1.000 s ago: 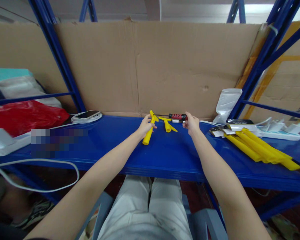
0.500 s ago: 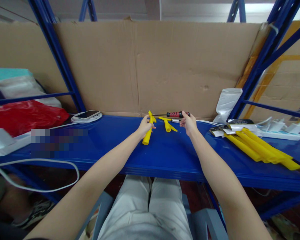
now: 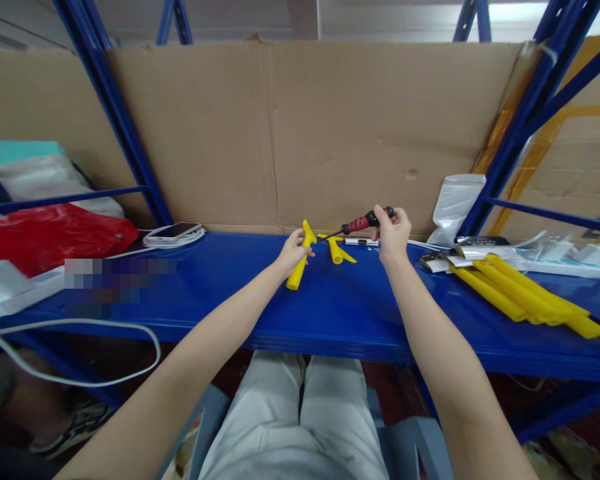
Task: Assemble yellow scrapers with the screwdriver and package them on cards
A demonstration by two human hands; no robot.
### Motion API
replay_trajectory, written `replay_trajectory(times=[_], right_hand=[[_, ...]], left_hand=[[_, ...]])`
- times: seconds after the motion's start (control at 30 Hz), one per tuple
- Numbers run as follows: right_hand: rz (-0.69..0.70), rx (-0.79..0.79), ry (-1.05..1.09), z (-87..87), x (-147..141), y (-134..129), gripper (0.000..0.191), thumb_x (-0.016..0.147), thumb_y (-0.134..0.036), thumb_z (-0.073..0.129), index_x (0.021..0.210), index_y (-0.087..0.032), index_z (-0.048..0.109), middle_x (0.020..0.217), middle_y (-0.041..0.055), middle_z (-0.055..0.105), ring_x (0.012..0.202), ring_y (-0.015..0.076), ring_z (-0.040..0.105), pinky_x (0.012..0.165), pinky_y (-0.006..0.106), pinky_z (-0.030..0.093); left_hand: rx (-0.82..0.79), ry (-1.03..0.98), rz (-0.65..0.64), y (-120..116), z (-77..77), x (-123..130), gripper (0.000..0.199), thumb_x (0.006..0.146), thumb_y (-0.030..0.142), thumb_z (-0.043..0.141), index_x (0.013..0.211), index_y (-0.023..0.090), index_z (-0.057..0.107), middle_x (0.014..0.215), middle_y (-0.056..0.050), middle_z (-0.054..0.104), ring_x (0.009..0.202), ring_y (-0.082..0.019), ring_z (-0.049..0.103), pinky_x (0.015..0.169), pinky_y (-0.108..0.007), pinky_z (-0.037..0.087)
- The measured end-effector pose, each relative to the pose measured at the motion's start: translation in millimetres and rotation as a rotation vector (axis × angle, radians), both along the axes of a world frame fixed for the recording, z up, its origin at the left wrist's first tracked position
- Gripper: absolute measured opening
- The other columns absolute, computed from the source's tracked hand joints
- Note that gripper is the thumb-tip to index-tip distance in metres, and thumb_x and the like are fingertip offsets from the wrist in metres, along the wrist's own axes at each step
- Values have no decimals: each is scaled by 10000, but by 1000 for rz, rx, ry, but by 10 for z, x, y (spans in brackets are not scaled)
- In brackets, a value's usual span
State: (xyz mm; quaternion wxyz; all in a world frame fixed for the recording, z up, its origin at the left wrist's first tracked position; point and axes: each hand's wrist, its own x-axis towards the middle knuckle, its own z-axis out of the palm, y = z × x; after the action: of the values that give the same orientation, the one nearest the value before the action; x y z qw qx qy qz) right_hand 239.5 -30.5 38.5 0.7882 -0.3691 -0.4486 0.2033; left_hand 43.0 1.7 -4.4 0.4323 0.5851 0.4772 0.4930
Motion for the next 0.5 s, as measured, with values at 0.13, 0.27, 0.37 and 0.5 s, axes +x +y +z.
replay_trajectory(times=[0.13,0.27,0.37,0.5], right_hand=[[117,-89,-306,-3,-89,-82,511,591,-579,750,669,-228,388,502,-81,465,322,54,388,296,210,274],[229,-265,-502,-57,-171,-122,462,686,-595,681,731,-223,411,420,-93,413,337,72,421,343,200,309],[305,-500,-683,-97,-141,-136,387,744,-519,670,815,-202,461,466,-70,483,377,69,450,372,190,343],[460,-887,-1017,-154,-30,-148,307,730,-360,721,867,-190,505,568,-38,554,451,72,496,412,184,389]], left_hand=[[13,-15,62,62,-29,-25,712,704,-29,463,1348,267,392,1219,-78,568,658,-93,642,396,-134,374],[32,-41,119,122,-54,-37,750,687,-37,459,1369,263,372,1266,-94,540,679,-114,649,428,-172,414],[54,-30,160,181,-85,-47,748,684,-36,472,1364,261,378,1292,-98,530,735,-130,652,480,-190,455],[118,6,196,319,-159,-89,720,694,-9,511,1354,264,417,1308,-92,539,887,-167,647,658,-249,527]])
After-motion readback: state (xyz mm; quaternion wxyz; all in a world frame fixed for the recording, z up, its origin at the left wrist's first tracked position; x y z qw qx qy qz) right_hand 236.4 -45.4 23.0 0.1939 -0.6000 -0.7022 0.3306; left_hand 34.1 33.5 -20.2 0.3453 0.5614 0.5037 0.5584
